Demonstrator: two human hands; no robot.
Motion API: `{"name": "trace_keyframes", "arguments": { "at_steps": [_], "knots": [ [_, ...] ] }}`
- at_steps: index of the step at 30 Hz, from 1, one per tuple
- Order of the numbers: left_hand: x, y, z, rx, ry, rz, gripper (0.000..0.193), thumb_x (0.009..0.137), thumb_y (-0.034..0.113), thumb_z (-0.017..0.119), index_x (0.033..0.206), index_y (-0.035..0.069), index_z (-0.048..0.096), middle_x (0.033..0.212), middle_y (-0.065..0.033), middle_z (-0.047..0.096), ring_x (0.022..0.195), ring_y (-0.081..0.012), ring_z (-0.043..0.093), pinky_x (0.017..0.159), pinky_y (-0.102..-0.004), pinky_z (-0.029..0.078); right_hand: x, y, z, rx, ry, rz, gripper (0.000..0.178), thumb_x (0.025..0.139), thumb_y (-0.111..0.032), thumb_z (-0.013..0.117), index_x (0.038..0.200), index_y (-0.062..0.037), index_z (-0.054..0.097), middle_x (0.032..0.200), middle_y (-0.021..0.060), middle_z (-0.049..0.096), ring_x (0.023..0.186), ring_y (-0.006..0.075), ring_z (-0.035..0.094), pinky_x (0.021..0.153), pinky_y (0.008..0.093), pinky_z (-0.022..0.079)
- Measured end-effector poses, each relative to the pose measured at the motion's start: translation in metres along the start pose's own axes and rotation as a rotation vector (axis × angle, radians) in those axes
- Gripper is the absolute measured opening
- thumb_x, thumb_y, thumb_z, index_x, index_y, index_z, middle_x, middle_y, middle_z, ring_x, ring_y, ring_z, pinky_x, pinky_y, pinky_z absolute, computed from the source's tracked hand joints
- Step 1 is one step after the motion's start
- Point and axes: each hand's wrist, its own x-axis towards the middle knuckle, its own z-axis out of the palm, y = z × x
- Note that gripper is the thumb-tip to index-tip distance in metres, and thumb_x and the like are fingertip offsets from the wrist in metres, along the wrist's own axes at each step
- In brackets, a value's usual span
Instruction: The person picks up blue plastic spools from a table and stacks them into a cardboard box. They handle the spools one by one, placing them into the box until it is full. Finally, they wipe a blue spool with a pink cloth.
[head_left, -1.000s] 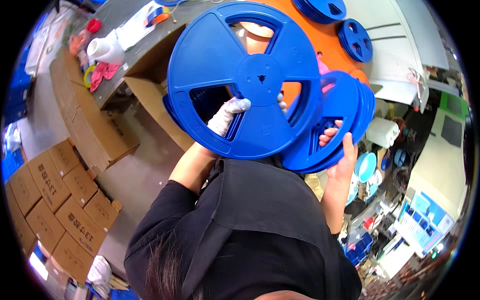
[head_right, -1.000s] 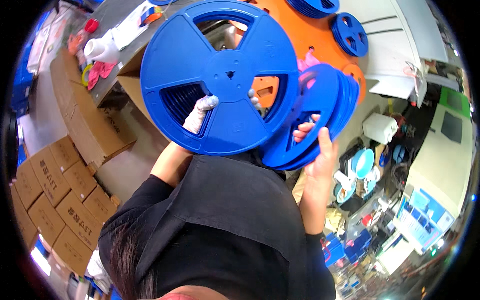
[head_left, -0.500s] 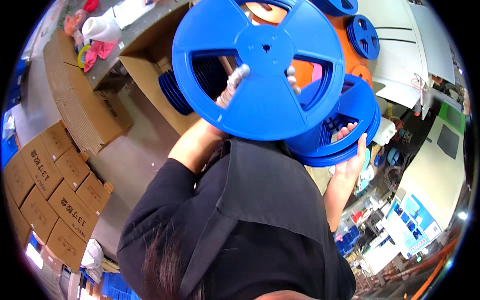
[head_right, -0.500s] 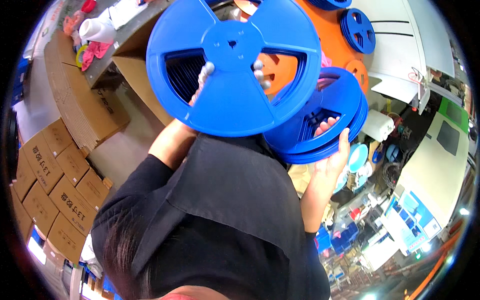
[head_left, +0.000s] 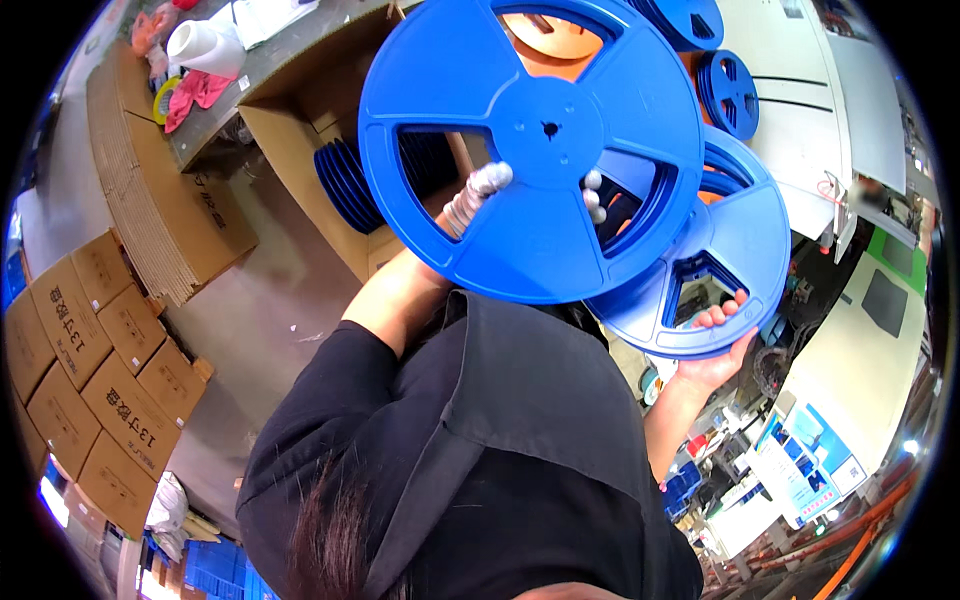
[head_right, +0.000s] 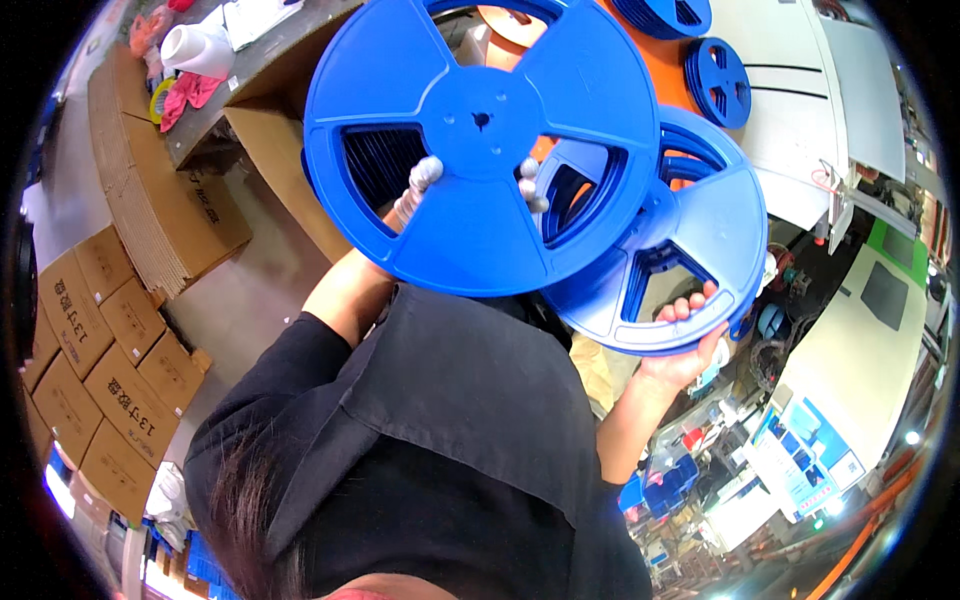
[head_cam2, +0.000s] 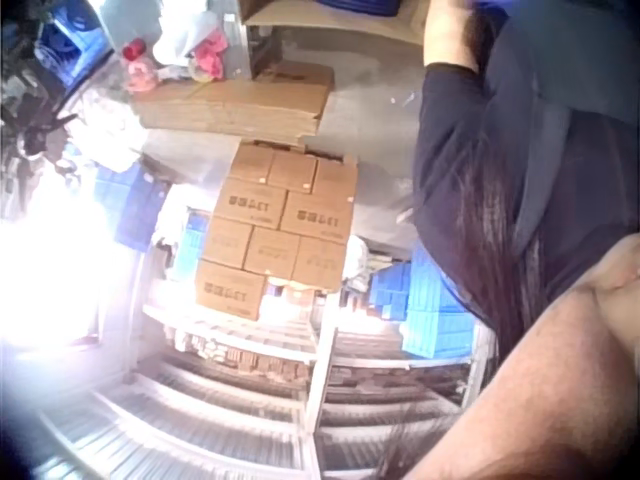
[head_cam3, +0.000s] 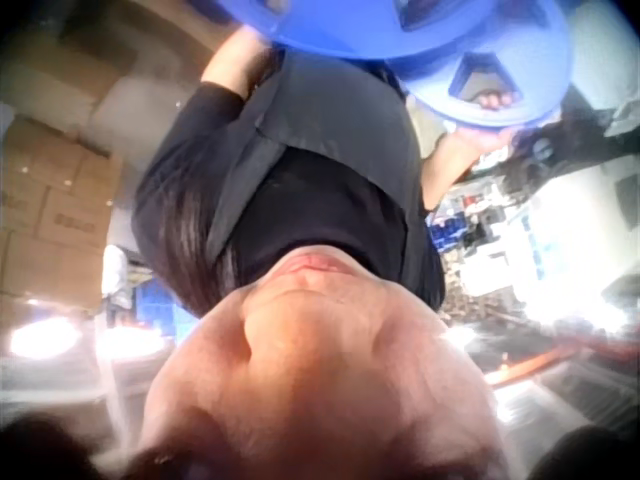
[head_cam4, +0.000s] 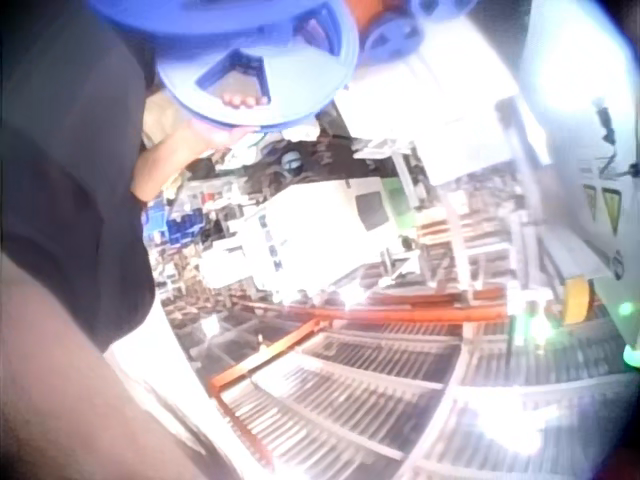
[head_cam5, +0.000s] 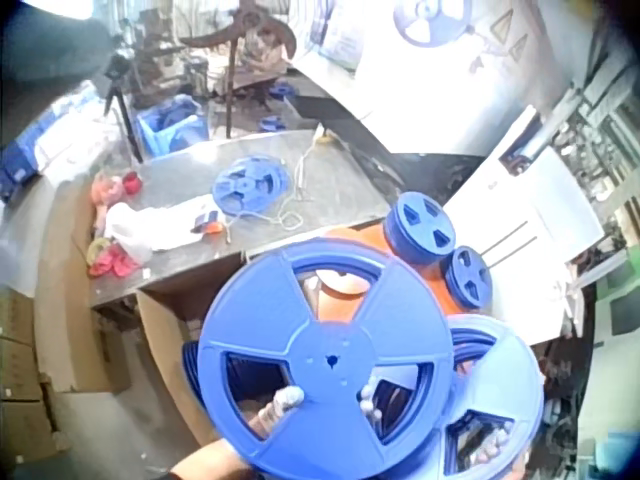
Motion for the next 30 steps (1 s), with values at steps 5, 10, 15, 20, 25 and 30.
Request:
{"name": "trace_keyframes", "arguments": {
  "at_steps": [5, 10, 15, 20, 25, 30],
  "knots": [
    [-0.007, 0.002, 0.009, 0.047, 0.031, -0.035, 0.089, 0.065, 0.038, 0.081, 0.139, 0.01, 0.038, 0.118, -0.0139, 0.054, 0.112, -0.0322, 0.057, 0.1, -0.0545, 0.044, -0.001, -0.002, -0.002, 0.139, -0.038, 0.006, 0.054, 0.096, -0.036, 0.052, 0.134, 0.0005, 0.038, 0.101, 0.0076, 0.055, 0.08, 0.0159, 0.053, 0.072, 0.0289, 0.048],
    [-0.013, 0.006, 0.01, 0.028, -0.013, -0.059, 0.084, 0.071, 0.033, 0.077, 0.14, 0.008, 0.036, 0.12, -0.0139, 0.053, 0.113, -0.0312, 0.056, 0.1, -0.0519, 0.044, -0.005, -0.001, -0.004, 0.238, -0.112, 0.025, 0.053, 0.094, -0.033, 0.055, 0.131, 0.001, 0.04, 0.099, 0.0063, 0.053, 0.078, 0.0142, 0.051, 0.07, 0.0288, 0.045],
    [-0.019, 0.019, 0.008, -0.008, 0.021, 0.05, 0.085, 0.072, 0.033, 0.078, 0.14, 0.01, 0.033, 0.118, -0.0128, 0.053, 0.113, -0.0291, 0.055, 0.103, -0.0496, 0.042, 0.0, 0.0, -0.006, 0.416, -0.194, 0.061, 0.048, 0.096, -0.035, 0.051, 0.128, 0.0006, 0.044, 0.088, 0.0022, 0.053, 0.069, 0.0106, 0.048, 0.067, 0.0257, 0.04],
    [-0.044, 0.032, 0.023, 0.095, 0.001, 0.259, 0.085, 0.074, 0.032, 0.078, 0.141, 0.012, 0.029, 0.118, -0.0121, 0.051, 0.114, -0.0269, 0.052, 0.107, -0.0469, 0.039, 0.0, -0.005, 0.0, 0.455, -0.272, -0.046, 0.047, 0.093, -0.028, 0.058, 0.127, 0.0017, 0.047, 0.089, 0.0036, 0.059, 0.068, 0.0128, 0.055, 0.062, 0.0262, 0.045],
    [-0.067, 0.084, -0.012, 0.223, -0.175, 0.314, 0.09, 0.073, 0.036, 0.079, 0.141, 0.007, 0.028, 0.123, -0.0152, 0.05, 0.117, -0.0283, 0.052, 0.109, -0.0474, 0.034, -0.005, -0.001, 0.001, 0.532, -0.351, -0.091, 0.05, 0.094, -0.035, 0.055, 0.127, 0.001, 0.045, 0.091, 0.0067, 0.058, 0.069, 0.015, 0.057, 0.063, 0.0299, 0.047],
    [-0.072, 0.071, 0.008, 0.322, -0.005, 0.308, 0.082, 0.08, 0.036, 0.071, 0.141, 0.003, 0.029, 0.128, -0.0174, 0.049, 0.12, -0.0297, 0.051, 0.109, -0.046, 0.034, 0.002, -0.003, -0.004, 0.577, -0.342, -0.073, 0.052, 0.096, -0.04, 0.05, 0.128, 0.0003, 0.044, 0.092, 0.007, 0.058, 0.071, 0.0169, 0.057, 0.065, 0.0315, 0.047]
  ]
}}
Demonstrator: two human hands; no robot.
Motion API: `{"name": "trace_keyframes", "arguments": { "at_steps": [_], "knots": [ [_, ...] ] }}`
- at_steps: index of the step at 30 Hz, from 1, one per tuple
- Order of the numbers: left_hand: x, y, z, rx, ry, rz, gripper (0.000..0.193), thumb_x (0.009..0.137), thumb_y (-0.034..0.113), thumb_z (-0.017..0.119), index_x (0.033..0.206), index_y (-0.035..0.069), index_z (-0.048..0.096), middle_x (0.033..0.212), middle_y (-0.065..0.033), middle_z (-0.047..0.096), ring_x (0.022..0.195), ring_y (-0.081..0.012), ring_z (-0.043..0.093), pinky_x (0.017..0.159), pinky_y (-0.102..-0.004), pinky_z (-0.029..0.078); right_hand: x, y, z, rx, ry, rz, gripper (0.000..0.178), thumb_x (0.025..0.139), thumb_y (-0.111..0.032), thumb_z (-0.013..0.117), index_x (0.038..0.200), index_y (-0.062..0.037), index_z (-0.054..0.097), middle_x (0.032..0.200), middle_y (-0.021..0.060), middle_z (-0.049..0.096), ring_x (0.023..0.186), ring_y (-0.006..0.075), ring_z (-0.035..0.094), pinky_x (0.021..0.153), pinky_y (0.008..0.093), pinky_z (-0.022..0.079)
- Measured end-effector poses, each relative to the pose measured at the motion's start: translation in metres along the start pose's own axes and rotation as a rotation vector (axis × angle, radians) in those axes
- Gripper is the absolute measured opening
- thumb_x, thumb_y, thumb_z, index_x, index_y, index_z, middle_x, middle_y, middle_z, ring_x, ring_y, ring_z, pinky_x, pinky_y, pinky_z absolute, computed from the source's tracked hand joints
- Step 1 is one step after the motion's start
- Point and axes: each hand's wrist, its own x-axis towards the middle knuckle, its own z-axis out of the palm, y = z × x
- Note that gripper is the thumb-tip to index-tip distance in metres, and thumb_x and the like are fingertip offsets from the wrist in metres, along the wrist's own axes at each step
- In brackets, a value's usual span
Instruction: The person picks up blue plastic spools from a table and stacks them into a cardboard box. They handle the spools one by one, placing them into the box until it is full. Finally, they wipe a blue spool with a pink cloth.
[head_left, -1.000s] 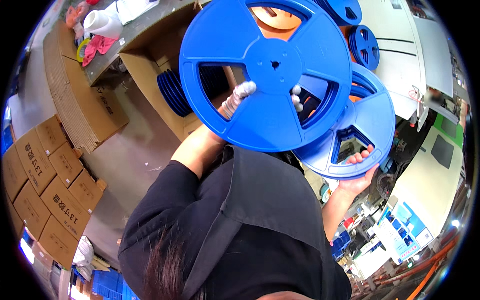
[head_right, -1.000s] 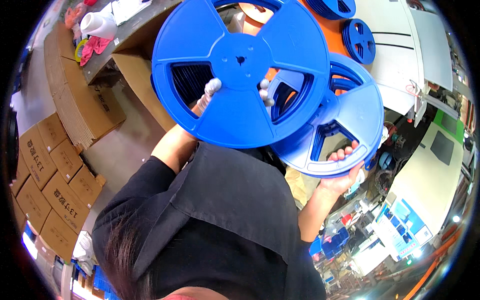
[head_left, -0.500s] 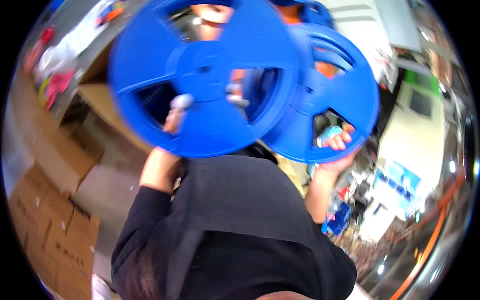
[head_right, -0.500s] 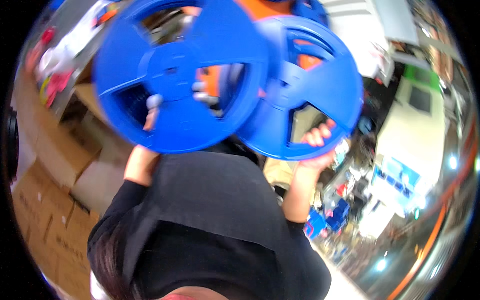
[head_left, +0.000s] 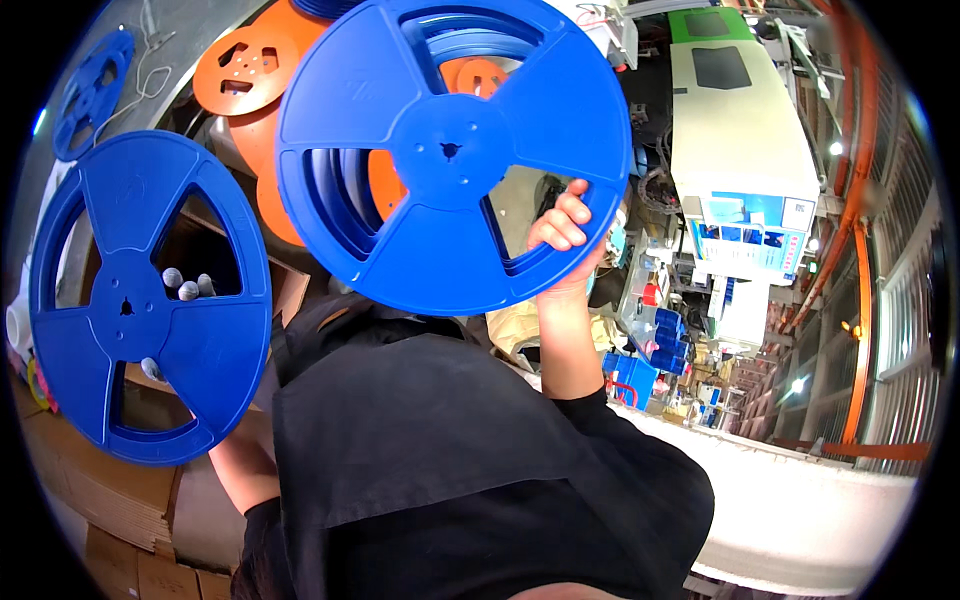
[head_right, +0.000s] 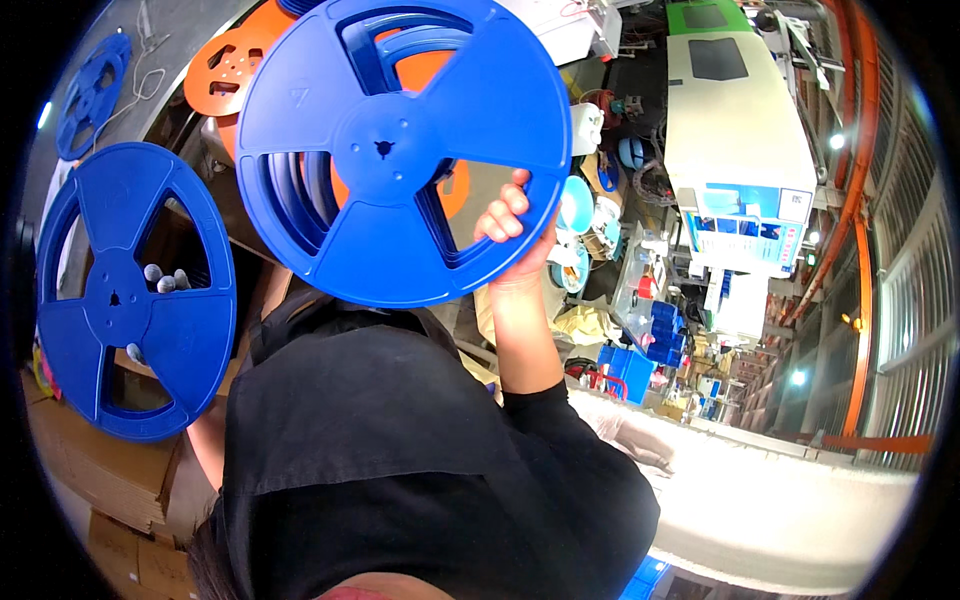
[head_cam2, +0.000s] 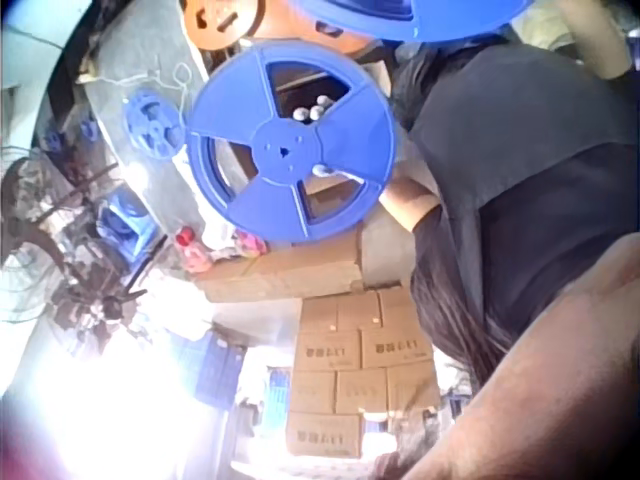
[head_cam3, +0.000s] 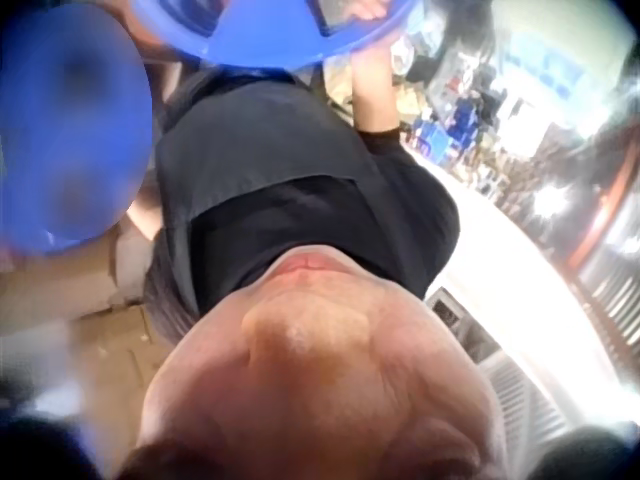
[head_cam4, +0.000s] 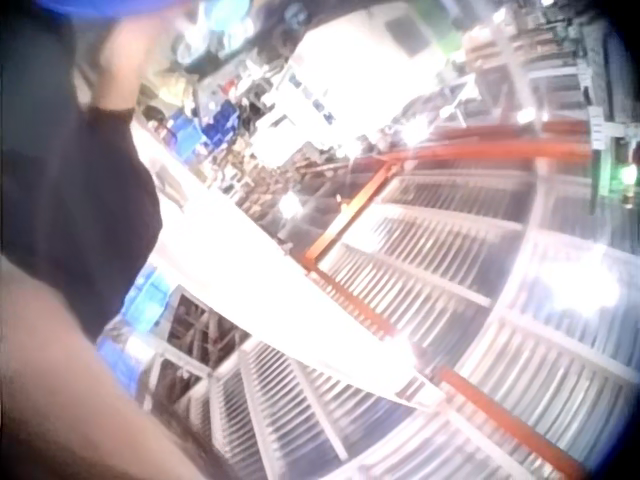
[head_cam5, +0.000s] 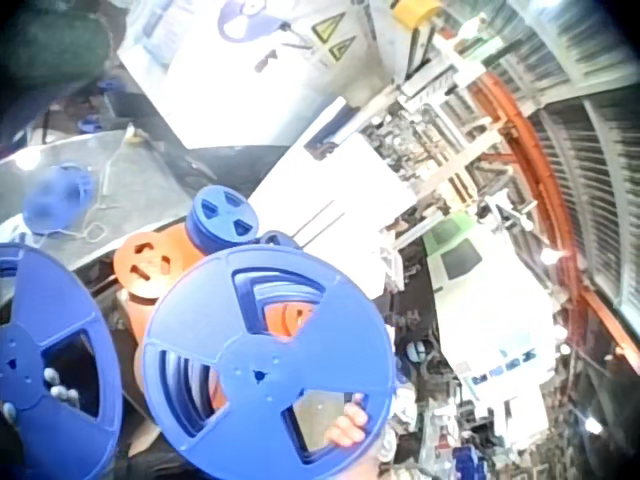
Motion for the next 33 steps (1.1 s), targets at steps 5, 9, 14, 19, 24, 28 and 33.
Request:
{"name": "trace_keyframes", "arguments": {
  "at_steps": [5, 9, 14, 19, 24, 28, 33],
  "knots": [
    [-0.001, -0.011, 0.016, 0.156, 0.303, -0.093, 0.073, 0.086, 0.038, 0.061, 0.141, -0.002, 0.031, 0.133, -0.0188, 0.049, 0.121, -0.0304, 0.05, 0.109, -0.0438, 0.035, 0.012, 0.008, 0.012, -0.022, 0.081, 0.038, 0.05, 0.092, -0.032, 0.059, 0.13, -0.0018, 0.047, 0.1, 0.0049, 0.061, 0.08, 0.0148, 0.059, 0.073, 0.029, 0.049],
    [0.009, -0.032, 0.038, 0.148, 0.517, -0.203, 0.064, 0.085, 0.034, 0.064, 0.133, -0.003, 0.043, 0.122, -0.016, 0.058, 0.116, -0.0278, 0.055, 0.105, -0.0404, 0.04, 0.016, 0.017, 0.014, 0.001, 0.147, 0.033, 0.053, 0.092, -0.035, 0.059, 0.132, -0.0024, 0.046, 0.103, 0.0057, 0.062, 0.087, 0.0158, 0.061, 0.079, 0.0301, 0.05],
    [0.014, -0.062, 0.041, 0.249, 0.536, -0.34, 0.066, 0.079, 0.027, 0.069, 0.132, -0.003, 0.045, 0.122, -0.0169, 0.058, 0.113, -0.0288, 0.056, 0.102, -0.0409, 0.042, 0.015, 0.059, 0.046, -0.656, 0.255, 0.013, 0.071, 0.091, -0.056, 0.048, 0.134, -0.0005, 0.04, 0.101, 0.0111, 0.063, 0.087, 0.0233, 0.061, 0.078, 0.0366, 0.052],
    [0.04, -0.112, 0.052, 0.417, 0.364, -0.463, 0.07, 0.076, 0.028, 0.072, 0.133, -0.001, 0.044, 0.121, -0.0179, 0.058, 0.113, -0.0296, 0.056, 0.102, -0.0425, 0.042, 0.009, 0.134, 0.078, -1.147, -0.07, 0.22, 0.078, 0.089, -0.05, 0.057, 0.135, 0.0086, 0.035, 0.123, 0.0239, 0.056, 0.111, 0.0334, 0.059, 0.092, 0.0422, 0.049],
    [0.05, -0.125, 0.052, 0.318, 0.295, -0.491, 0.074, 0.074, 0.029, 0.074, 0.134, 0.0, 0.042, 0.121, -0.0189, 0.058, 0.114, -0.0304, 0.056, 0.103, -0.0441, 0.042, 0.006, 0.148, 0.091, -1.035, -0.107, 0.224, 0.064, 0.09, -0.034, 0.064, 0.133, 0.0064, 0.04, 0.129, 0.0202, 0.054, 0.118, 0.0261, 0.055, 0.098, 0.0366, 0.044],
    [0.033, -0.092, 0.059, 0.153, 0.3, -0.476, 0.078, 0.072, 0.03, 0.076, 0.135, 0.001, 0.041, 0.121, -0.0197, 0.058, 0.114, -0.031, 0.057, 0.103, -0.0454, 0.042, 0.004, 0.118, 0.089, -1.121, -0.024, 0.192, 0.071, 0.089, -0.04, 0.061, 0.134, 0.0077, 0.036, 0.125, 0.0277, 0.054, 0.108, 0.0387, 0.06, 0.089, 0.0438, 0.051],
    [0.025, -0.082, 0.057, 0.03, 0.298, -0.45, 0.082, 0.069, 0.031, 0.078, 0.136, 0.003, 0.04, 0.12, -0.0206, 0.058, 0.114, -0.0318, 0.057, 0.103, -0.047, 0.042, -0.006, 0.069, 0.06, -1.036, 0.341, 0.068, 0.069, 0.092, -0.052, 0.05, 0.132, 0.0028, 0.04, 0.115, 0.0206, 0.06, 0.095, 0.0314, 0.066, 0.077, 0.0368, 0.056]
  ]
}}
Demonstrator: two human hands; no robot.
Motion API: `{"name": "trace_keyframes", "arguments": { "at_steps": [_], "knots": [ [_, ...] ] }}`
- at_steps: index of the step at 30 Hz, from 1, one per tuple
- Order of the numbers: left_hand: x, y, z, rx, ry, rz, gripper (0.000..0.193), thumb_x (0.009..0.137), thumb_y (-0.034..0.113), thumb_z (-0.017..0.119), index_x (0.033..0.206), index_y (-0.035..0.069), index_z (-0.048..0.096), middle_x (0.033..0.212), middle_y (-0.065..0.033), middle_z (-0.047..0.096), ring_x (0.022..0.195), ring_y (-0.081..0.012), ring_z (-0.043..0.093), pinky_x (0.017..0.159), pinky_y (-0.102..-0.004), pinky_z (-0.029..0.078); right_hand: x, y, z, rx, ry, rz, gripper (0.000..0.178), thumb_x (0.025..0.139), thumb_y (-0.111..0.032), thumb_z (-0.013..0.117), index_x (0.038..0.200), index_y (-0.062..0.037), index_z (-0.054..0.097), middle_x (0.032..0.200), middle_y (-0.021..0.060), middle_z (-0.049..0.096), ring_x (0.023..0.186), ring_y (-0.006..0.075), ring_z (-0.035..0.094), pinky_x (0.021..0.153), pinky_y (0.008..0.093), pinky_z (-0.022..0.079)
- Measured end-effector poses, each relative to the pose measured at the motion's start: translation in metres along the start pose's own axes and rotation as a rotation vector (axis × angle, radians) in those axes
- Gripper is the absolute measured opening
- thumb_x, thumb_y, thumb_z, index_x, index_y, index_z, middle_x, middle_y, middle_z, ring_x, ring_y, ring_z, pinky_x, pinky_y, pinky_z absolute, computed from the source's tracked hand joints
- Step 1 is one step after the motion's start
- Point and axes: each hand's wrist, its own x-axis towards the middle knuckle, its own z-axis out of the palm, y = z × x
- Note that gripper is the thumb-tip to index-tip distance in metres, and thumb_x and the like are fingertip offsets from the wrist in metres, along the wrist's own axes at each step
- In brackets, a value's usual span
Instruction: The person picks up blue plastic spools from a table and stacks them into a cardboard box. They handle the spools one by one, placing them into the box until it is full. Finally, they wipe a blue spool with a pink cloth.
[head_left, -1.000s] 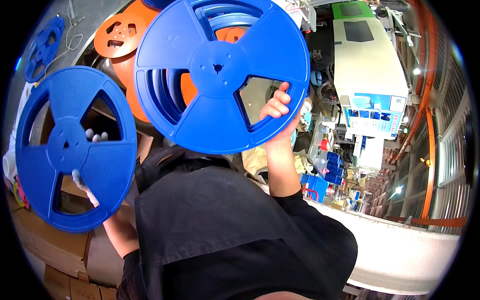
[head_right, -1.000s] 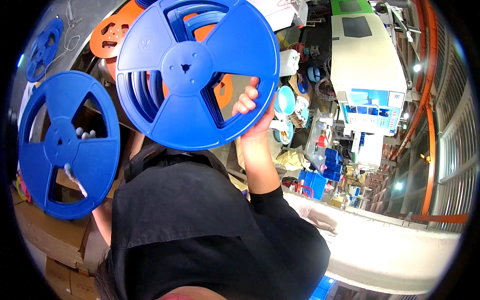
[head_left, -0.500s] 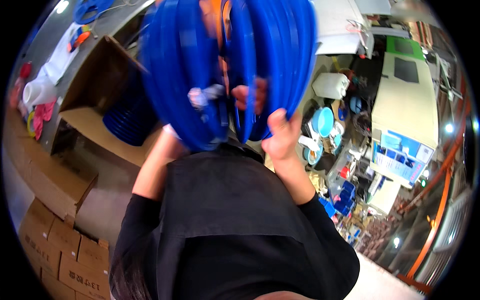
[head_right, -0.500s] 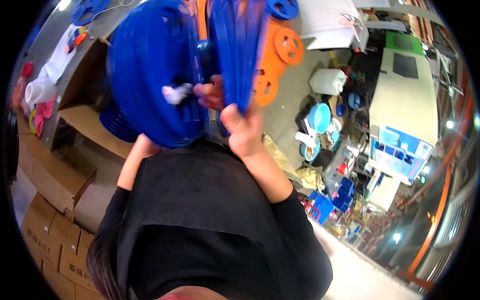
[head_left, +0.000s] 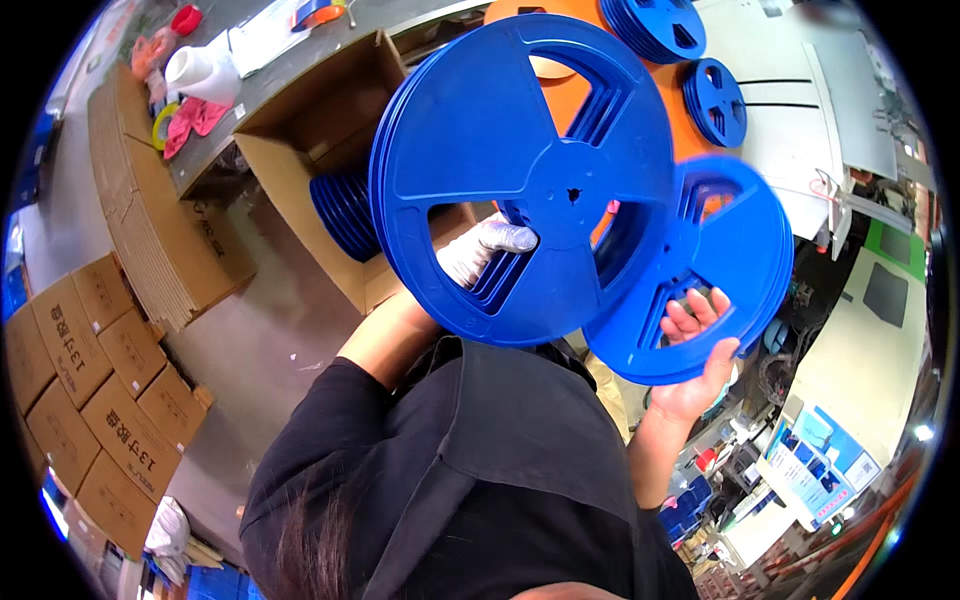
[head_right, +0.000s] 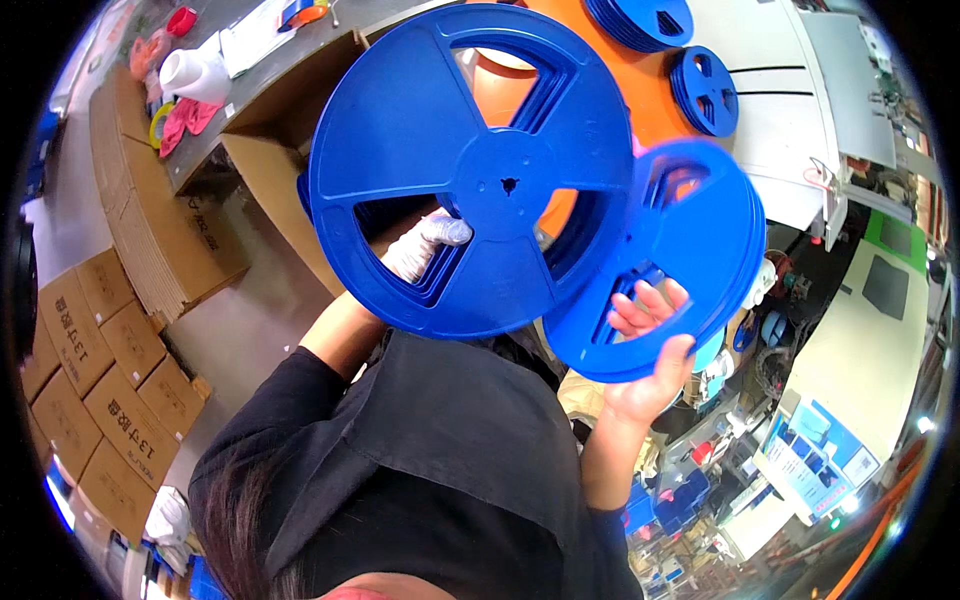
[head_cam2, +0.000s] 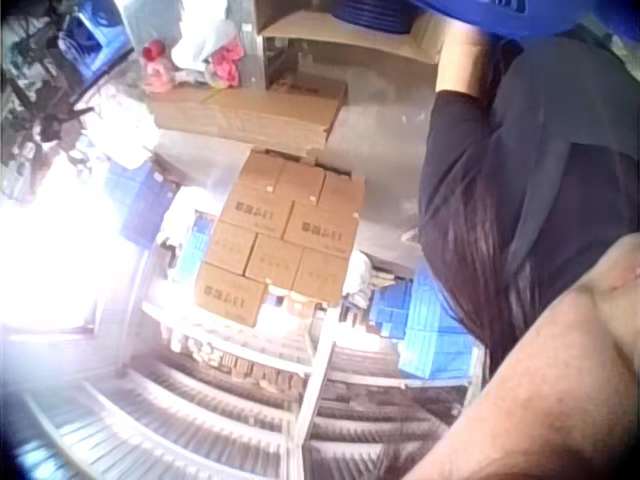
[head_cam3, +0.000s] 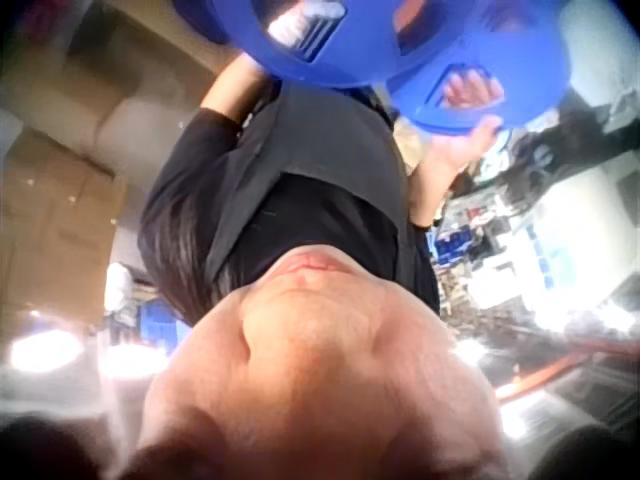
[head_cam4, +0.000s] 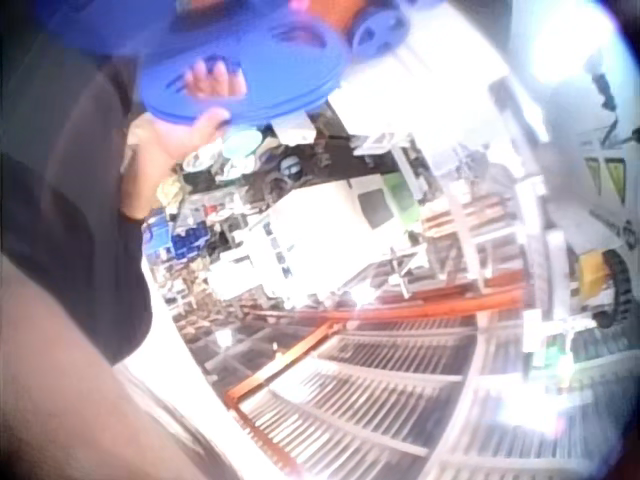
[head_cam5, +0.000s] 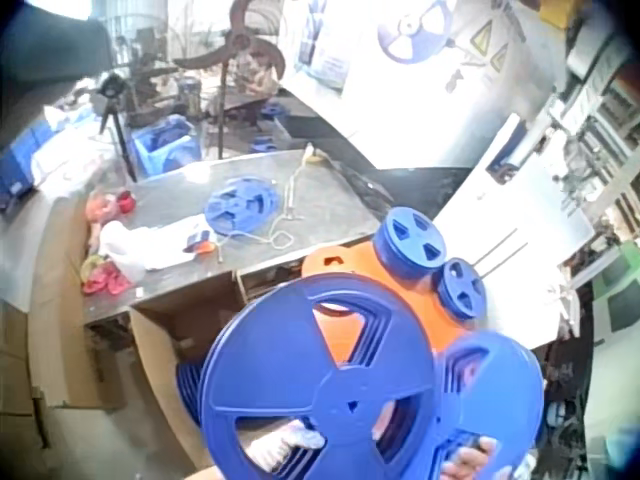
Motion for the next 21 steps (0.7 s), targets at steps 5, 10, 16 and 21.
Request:
{"name": "trace_keyframes", "arguments": {
  "at_steps": [5, 10, 16, 21],
  "knots": [
    [0.006, -0.01, -0.019, -0.12, -0.121, -0.038, 0.083, 0.069, 0.028, 0.079, 0.138, 0.003, 0.041, 0.125, -0.0174, 0.056, 0.114, -0.0309, 0.056, 0.102, -0.0449, 0.043, 0.004, 0.005, -0.027, 0.146, 0.198, 0.14, 0.056, 0.096, -0.047, 0.045, 0.13, -0.0029, 0.047, 0.114, 0.0119, 0.062, 0.096, 0.0218, 0.064, 0.078, 0.0311, 0.054],
    [0.017, -0.02, -0.028, -0.206, -0.204, -0.036, 0.08, 0.07, 0.033, 0.077, 0.137, 0.004, 0.043, 0.124, -0.0175, 0.057, 0.114, -0.0317, 0.056, 0.102, -0.0459, 0.043, 0.008, 0.012, -0.038, 0.177, 0.266, 0.176, 0.054, 0.096, -0.046, 0.046, 0.128, -0.0017, 0.049, 0.114, 0.0121, 0.061, 0.096, 0.0212, 0.064, 0.078, 0.0298, 0.055],
    [0.027, -0.032, -0.029, -0.289, -0.26, -0.038, 0.078, 0.072, 0.038, 0.075, 0.135, 0.005, 0.045, 0.122, -0.0175, 0.058, 0.113, -0.0326, 0.057, 0.102, -0.0471, 0.043, 0.01, 0.01, -0.035, 0.176, 0.272, 0.195, 0.056, 0.097, -0.048, 0.043, 0.129, -0.0018, 0.048, 0.114, 0.0122, 0.062, 0.096, 0.0205, 0.064, 0.078, 0.0296, 0.056],
    [0.037, -0.039, -0.03, -0.343, -0.289, -0.036, 0.076, 0.073, 0.043, 0.074, 0.134, 0.006, 0.046, 0.121, -0.0175, 0.059, 0.113, -0.0334, 0.057, 0.102, -0.0481, 0.042, 0.009, 0.01, -0.034, 0.168, 0.274, 0.225, 0.058, 0.097, -0.05, 0.04, 0.131, -0.0036, 0.047, 0.117, 0.0119, 0.061, 0.097, 0.0208, 0.063, 0.081, 0.0314, 0.054]
  ]
}}
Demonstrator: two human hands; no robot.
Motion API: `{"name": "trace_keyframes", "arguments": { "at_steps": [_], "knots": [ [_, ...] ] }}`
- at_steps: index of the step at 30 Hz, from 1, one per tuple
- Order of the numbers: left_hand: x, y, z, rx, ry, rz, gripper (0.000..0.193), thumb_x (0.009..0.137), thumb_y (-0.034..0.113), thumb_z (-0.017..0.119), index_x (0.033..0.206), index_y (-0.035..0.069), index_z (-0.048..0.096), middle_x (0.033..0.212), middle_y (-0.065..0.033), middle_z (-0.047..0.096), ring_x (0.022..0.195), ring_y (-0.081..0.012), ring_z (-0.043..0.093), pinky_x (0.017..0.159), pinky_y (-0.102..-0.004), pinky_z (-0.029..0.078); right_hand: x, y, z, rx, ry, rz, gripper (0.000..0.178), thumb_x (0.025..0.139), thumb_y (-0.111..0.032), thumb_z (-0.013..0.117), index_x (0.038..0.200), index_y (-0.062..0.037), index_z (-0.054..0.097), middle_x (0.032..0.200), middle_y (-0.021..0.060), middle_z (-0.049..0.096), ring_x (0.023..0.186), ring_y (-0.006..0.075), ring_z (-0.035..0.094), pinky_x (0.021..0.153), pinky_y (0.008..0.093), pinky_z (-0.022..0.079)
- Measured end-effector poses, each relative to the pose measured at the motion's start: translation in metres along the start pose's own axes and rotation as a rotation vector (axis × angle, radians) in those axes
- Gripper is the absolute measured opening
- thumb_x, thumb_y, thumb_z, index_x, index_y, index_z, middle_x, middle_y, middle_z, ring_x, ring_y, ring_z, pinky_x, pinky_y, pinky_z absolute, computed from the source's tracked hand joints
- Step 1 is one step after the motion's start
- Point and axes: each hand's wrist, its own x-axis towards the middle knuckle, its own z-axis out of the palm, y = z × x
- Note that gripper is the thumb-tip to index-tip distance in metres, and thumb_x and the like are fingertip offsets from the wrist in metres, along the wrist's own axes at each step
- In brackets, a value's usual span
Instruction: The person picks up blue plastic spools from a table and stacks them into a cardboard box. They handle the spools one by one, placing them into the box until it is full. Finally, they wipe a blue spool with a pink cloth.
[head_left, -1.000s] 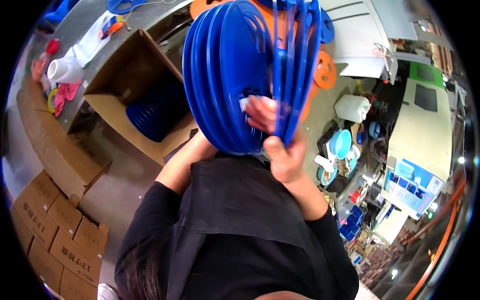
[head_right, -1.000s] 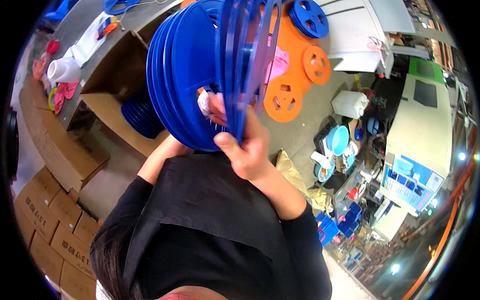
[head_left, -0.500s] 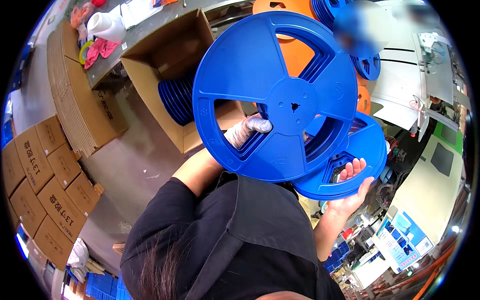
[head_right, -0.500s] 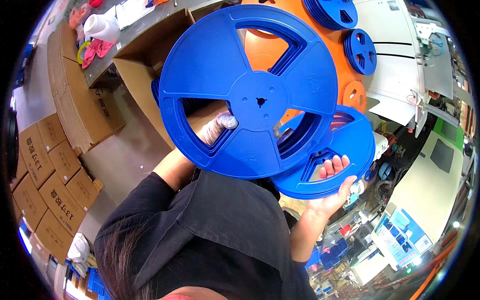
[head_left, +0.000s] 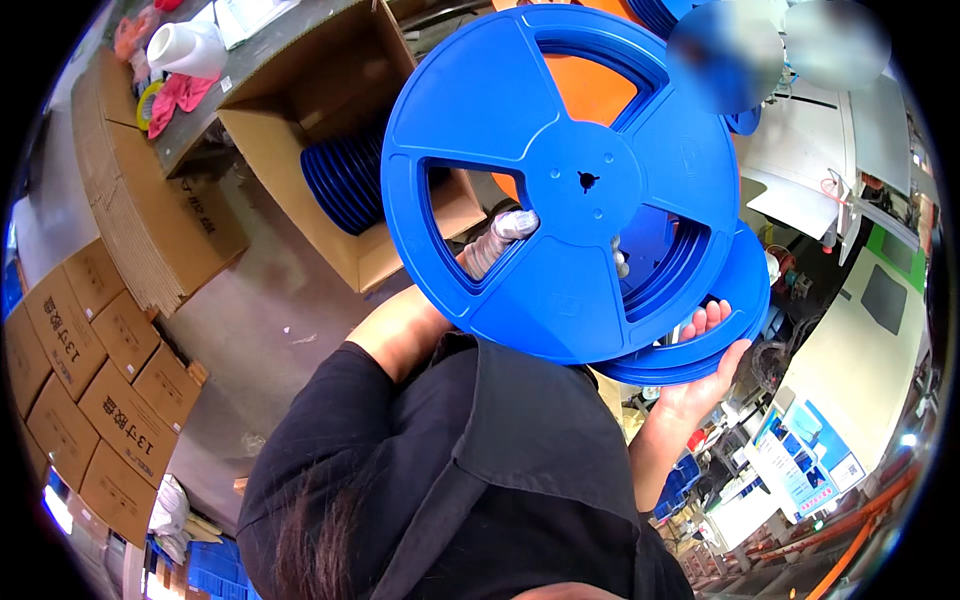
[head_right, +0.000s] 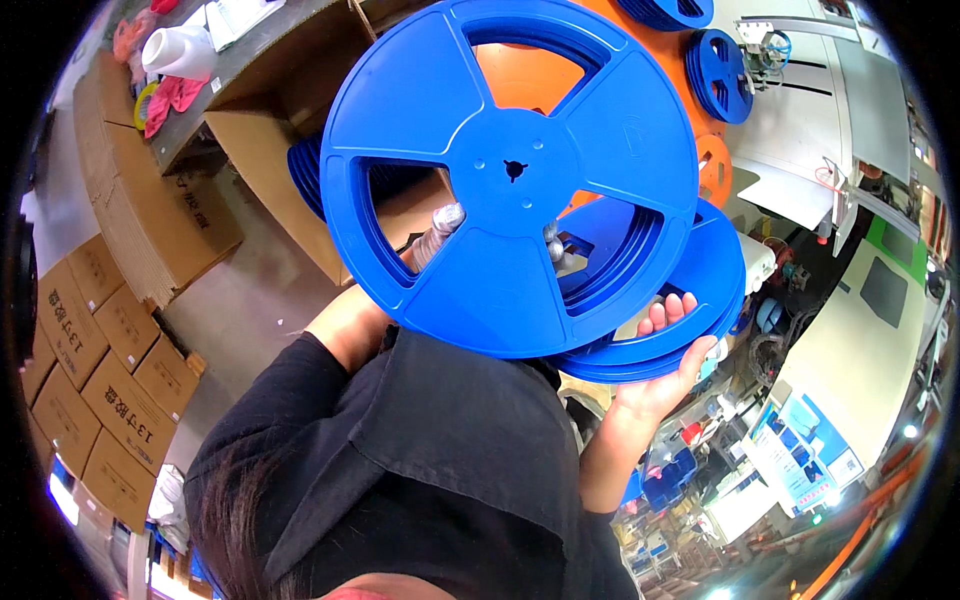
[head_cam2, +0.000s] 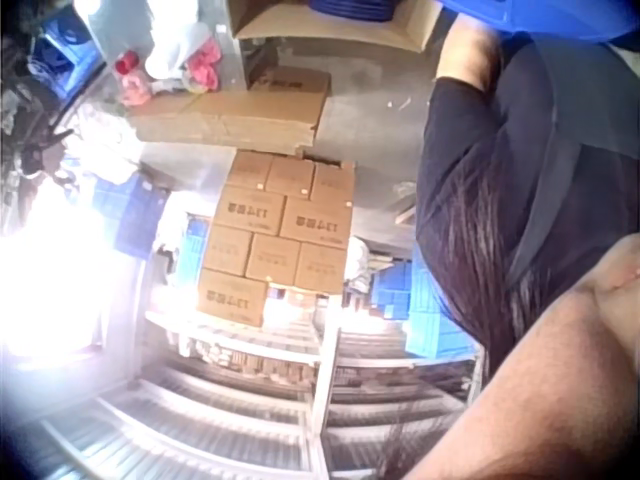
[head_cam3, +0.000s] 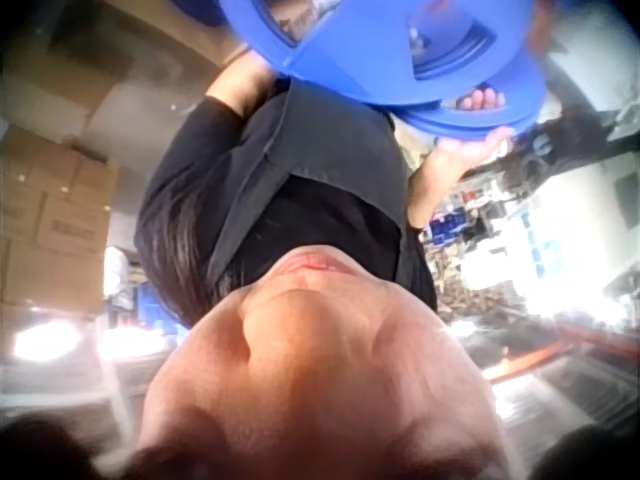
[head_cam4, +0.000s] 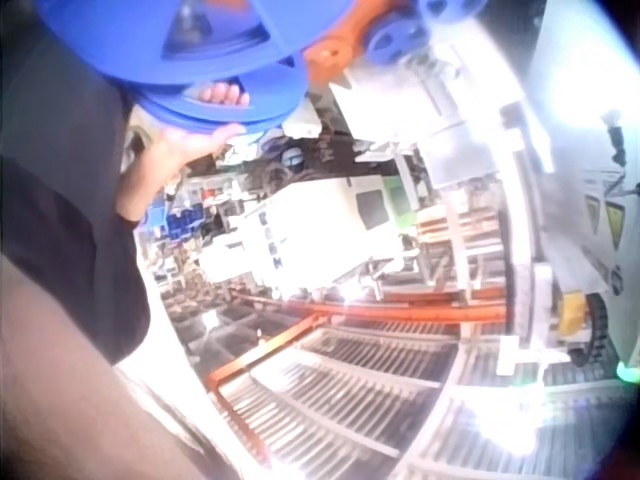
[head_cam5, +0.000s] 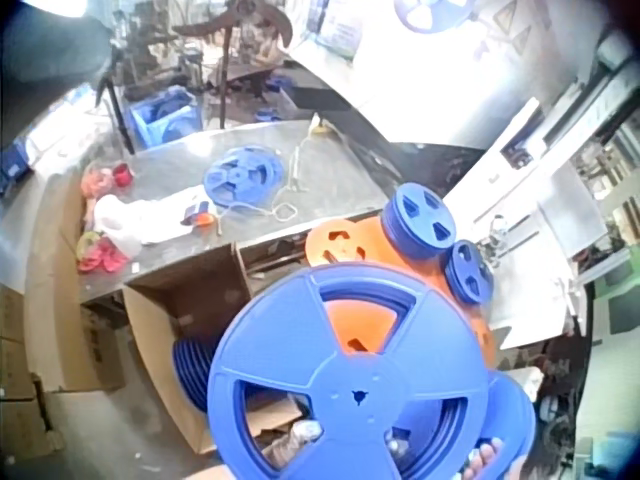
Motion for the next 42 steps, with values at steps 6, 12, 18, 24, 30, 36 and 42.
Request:
{"name": "trace_keyframes", "arguments": {
  "at_steps": [6, 12, 18, 24, 30, 36, 42],
  "knots": [
    [0.008, -0.007, -0.007, -0.089, -0.05, 0.025, 0.075, 0.075, 0.048, 0.071, 0.132, 0.007, 0.048, 0.119, -0.0175, 0.059, 0.112, -0.0343, 0.058, 0.102, -0.0494, 0.042, 0.001, 0.004, -0.006, -0.026, 0.032, 0.069, 0.061, 0.096, -0.053, 0.041, 0.132, -0.0046, 0.046, 0.119, 0.0112, 0.06, 0.102, 0.0234, 0.059, 0.087, 0.036, 0.048],
    [0.01, 0.006, -0.023, -0.129, -0.129, 0.039, 0.084, 0.076, 0.06, 0.065, 0.137, 0.008, 0.041, 0.126, -0.0171, 0.053, 0.119, -0.0392, 0.051, 0.102, -0.0562, 0.039, 0.008, 0.008, -0.005, -0.012, 0.014, 0.103, 0.057, 0.096, -0.049, 0.044, 0.13, -0.0026, 0.047, 0.114, 0.0133, 0.062, 0.1, 0.0256, 0.062, 0.084, 0.0376, 0.052],
    [0.005, 0.019, -0.035, -0.096, -0.17, 0.145, 0.076, 0.081, 0.057, 0.062, 0.135, 0.008, 0.043, 0.12, -0.0164, 0.057, 0.117, -0.0354, 0.054, 0.098, -0.0553, 0.044, 0.018, 0.02, 0.002, -0.059, 0.03, 0.158, 0.056, 0.097, -0.048, 0.043, 0.129, -0.0032, 0.048, 0.113, 0.012, 0.062, 0.1, 0.0248, 0.062, 0.084, 0.037, 0.052],
    [-0.012, 0.038, -0.036, 0.053, -0.068, 0.203, 0.079, 0.078, 0.054, 0.066, 0.136, 0.005, 0.043, 0.118, -0.019, 0.057, 0.115, -0.0349, 0.055, 0.097, -0.0533, 0.046, 0.034, 0.04, 0.009, -0.068, 0.025, 0.234, 0.052, 0.098, -0.047, 0.042, 0.128, -0.0047, 0.05, 0.109, 0.0109, 0.063, 0.096, 0.0245, 0.062, 0.081, 0.0365, 0.051],
    [-0.046, 0.053, -0.027, 0.084, 0.021, 0.225, 0.08, 0.077, 0.053, 0.067, 0.135, 0.005, 0.043, 0.118, -0.0195, 0.058, 0.114, -0.0348, 0.056, 0.097, -0.0522, 0.046, 0.048, 0.056, 0.016, -0.107, -0.004, 0.309, 0.051, 0.099, -0.045, 0.04, 0.129, -0.0056, 0.048, 0.117, 0.0085, 0.059, 0.109, 0.0239, 0.055, 0.095, 0.0406, 0.044],
    [-0.076, 0.06, -0.033, 0.073, 0.082, 0.253, 0.081, 0.076, 0.053, 0.067, 0.135, 0.004, 0.043, 0.117, -0.02, 0.058, 0.113, -0.0348, 0.056, 0.097, -0.0511, 0.047, 0.052, 0.074, 0.029, -0.128, 0.087, 0.396, 0.054, 0.099, -0.043, 0.039, 0.136, -0.0039, 0.041, 0.136, 0.0149, 0.048, 0.122, 0.0325, 0.048, 0.104, 0.047, 0.038],
    [-0.085, 0.068, -0.041, 0.068, 0.105, 0.26, 0.082, 0.075, 0.052, 0.068, 0.135, 0.003, 0.043, 0.117, -0.0205, 0.058, 0.112, -0.0348, 0.057, 0.097, -0.05, 0.047, 0.063, 0.087, 0.031, -0.121, 0.078, 0.437, 0.052, 0.1, -0.042, 0.038, 0.134, -0.0038, 0.043, 0.135, 0.0146, 0.049, 0.122, 0.0325, 0.048, 0.104, 0.0477, 0.039]
  ]
}}
